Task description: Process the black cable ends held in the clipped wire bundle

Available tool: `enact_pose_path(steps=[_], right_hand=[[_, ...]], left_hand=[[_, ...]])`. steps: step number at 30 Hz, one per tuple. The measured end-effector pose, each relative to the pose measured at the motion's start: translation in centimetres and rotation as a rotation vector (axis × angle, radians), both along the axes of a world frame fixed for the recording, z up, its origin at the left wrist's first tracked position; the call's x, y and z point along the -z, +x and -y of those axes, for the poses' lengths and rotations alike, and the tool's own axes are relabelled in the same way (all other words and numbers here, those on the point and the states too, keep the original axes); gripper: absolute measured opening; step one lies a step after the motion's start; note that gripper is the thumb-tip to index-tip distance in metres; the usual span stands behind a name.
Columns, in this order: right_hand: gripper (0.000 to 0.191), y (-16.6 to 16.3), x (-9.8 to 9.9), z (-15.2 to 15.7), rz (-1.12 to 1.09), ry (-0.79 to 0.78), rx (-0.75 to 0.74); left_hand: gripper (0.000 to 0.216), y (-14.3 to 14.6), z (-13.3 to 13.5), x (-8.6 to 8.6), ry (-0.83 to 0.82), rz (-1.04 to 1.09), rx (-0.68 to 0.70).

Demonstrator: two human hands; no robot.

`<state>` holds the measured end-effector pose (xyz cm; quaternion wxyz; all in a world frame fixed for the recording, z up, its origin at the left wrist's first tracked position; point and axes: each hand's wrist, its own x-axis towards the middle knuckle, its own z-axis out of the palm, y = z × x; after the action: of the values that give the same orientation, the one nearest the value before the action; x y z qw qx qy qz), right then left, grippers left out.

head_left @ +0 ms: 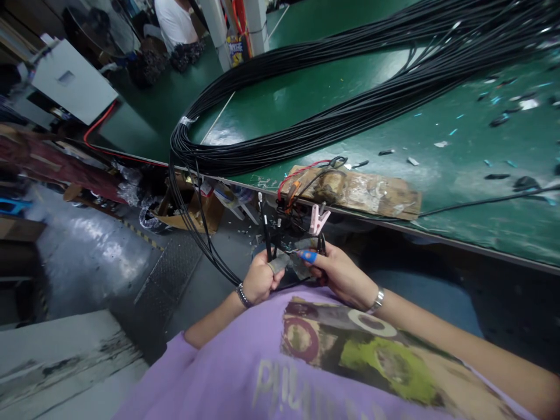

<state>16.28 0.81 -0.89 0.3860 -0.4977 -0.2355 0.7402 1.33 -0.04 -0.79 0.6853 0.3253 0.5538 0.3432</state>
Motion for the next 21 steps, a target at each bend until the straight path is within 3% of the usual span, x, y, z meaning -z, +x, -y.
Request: enact_pose_path(steps=[6, 15, 21], right_hand=[[0.04, -0.4, 0.36, 0.06, 0.021, 0.043, 0.037], [0.041, -0.61, 0.59, 0.12, -0.092, -0.1, -0.019], [0.034, -0.43, 0.21, 0.11, -0.13, -0.015, -0.002]], left_hand=[[0.039, 0.16, 0.14, 0.06, 0.029, -0.019, 0.008], [0.045, 0.21, -0.05, -0.14, 0.014, -0.025, 0.029], [0.045, 0.25, -0.02, -0.1, 0.013, -0.022, 0.026]])
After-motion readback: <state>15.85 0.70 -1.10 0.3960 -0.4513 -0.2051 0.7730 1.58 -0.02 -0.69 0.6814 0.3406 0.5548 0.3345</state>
